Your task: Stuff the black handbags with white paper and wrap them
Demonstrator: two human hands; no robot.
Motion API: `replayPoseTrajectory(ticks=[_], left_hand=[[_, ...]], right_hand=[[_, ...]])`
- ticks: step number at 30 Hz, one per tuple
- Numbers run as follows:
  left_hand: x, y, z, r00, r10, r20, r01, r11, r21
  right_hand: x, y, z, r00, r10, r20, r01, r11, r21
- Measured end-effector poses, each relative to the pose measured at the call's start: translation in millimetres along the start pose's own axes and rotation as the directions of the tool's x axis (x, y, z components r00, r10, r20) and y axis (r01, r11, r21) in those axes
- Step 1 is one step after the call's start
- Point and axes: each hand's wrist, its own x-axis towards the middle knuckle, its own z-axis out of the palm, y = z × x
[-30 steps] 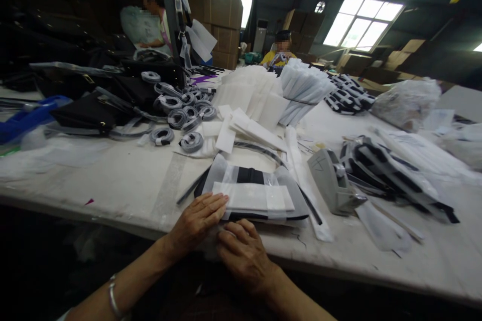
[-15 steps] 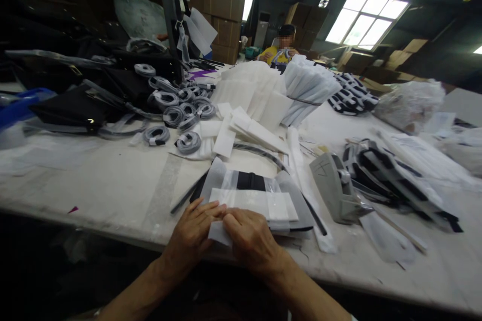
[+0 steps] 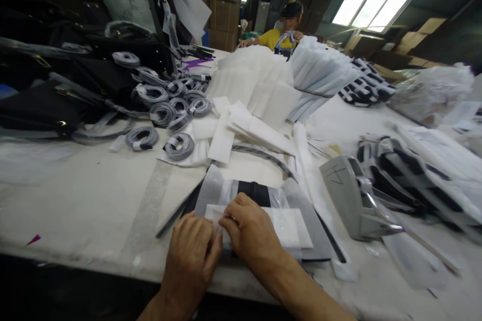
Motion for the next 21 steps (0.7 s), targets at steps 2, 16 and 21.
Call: replayPoseTrajectory(ticks=[2,16,21], left_hand=[[2,0,0.7,1.000,-0.016,0.007,0.016,1.000,0.006],[9,5,-3.9,0.984,0.166,-0.070,-0.156,0.980,0.121],[-10,13,0.2,0.972,0.231,0.032,-0.233,0.963,0.136]], right_hand=[[4,4,0,0.998,0.056,0.017,-0.056,0.998,0.026],[16,2,-2,0.974,0.195,0.115,-0.183,0.977,-0.113],[19,7,-2,0.968,0.218,0.125,-0.192,0.962,-0.192]])
